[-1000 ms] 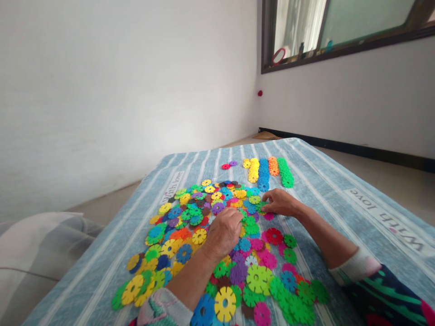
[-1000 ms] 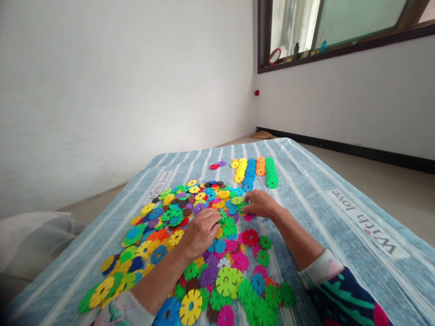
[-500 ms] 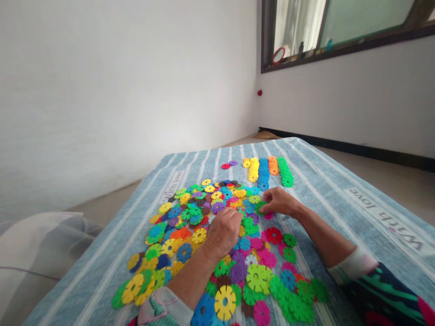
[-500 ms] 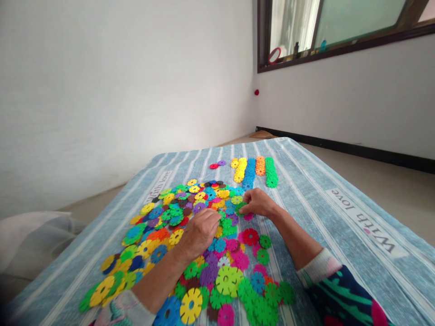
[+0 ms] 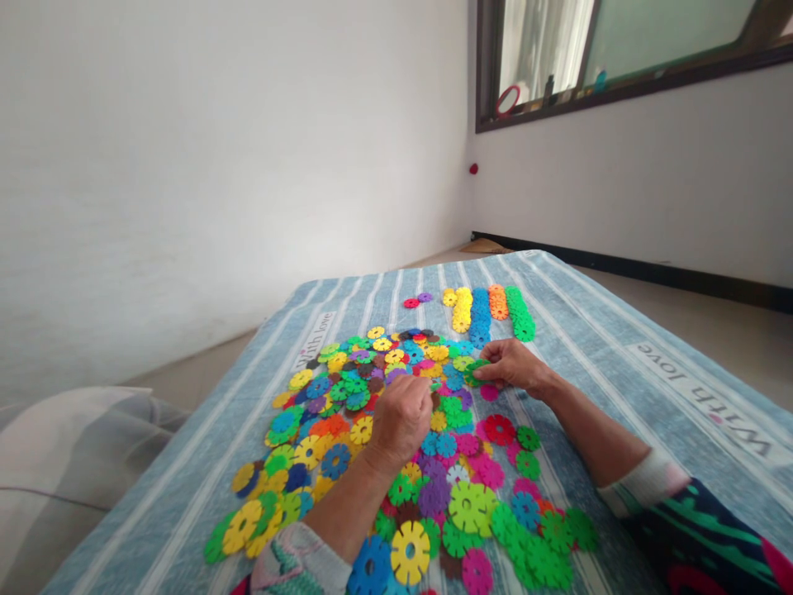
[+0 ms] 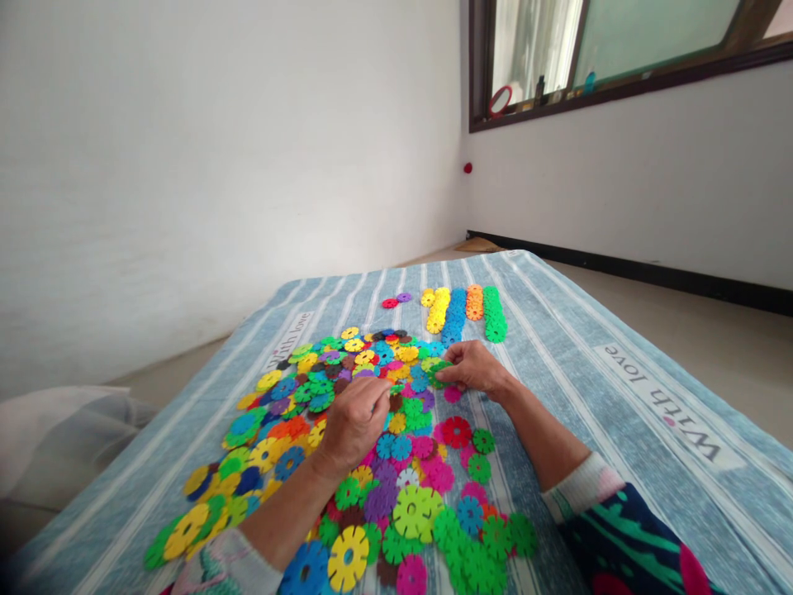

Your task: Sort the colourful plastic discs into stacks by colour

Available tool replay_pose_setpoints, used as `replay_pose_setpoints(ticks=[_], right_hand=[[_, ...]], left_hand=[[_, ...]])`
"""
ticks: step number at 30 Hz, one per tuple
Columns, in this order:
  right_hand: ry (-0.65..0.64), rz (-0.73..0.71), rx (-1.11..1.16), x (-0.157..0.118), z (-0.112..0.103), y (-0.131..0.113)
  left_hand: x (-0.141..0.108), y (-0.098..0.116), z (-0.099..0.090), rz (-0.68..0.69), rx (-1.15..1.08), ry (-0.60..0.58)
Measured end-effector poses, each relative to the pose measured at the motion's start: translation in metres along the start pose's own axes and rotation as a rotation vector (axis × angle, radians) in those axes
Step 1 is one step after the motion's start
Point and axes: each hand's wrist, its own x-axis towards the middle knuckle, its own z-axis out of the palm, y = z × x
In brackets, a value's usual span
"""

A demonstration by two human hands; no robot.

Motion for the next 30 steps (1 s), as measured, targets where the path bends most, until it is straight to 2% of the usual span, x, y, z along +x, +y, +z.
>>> replay_pose_setpoints(ticks=[4,7,9,12,19,24,30], right_hand=[[-0.047,-0.019,0.072,-0.003,0.010,-0.004],[-0.060,-0.021,0.103,-0.004,0.018,-0.007],[-0.052,-0.015,0.112,-0.005,0.023,-0.008],[-0.041,-0.005,0.113,-0.006,0.030,-0.010],[-0.063,0.010,0.174,-0.010,0.045,-0.014],[-0.088,-0.001,0.170,-0.010,0.046,-0.013],[-0.142,-0.020,0.149,-0.011,0.049,-0.013]], left_hand=[[0.003,0.001,-0.004,-0.175,-0.181,0.055],[0.004,0.003,-0.006,-0.361,-0.400,0.001],[0.005,0.004,-0.007,-0.433,-0.504,-0.065],[0.004,0.005,-0.005,-0.460,-0.559,-0.121],[0.003,0.006,-0.004,-0.544,-0.615,-0.110],[0.006,0.009,-0.005,-0.631,-0.708,-0.172],[0.005,0.008,-0.003,-0.650,-0.722,-0.186]])
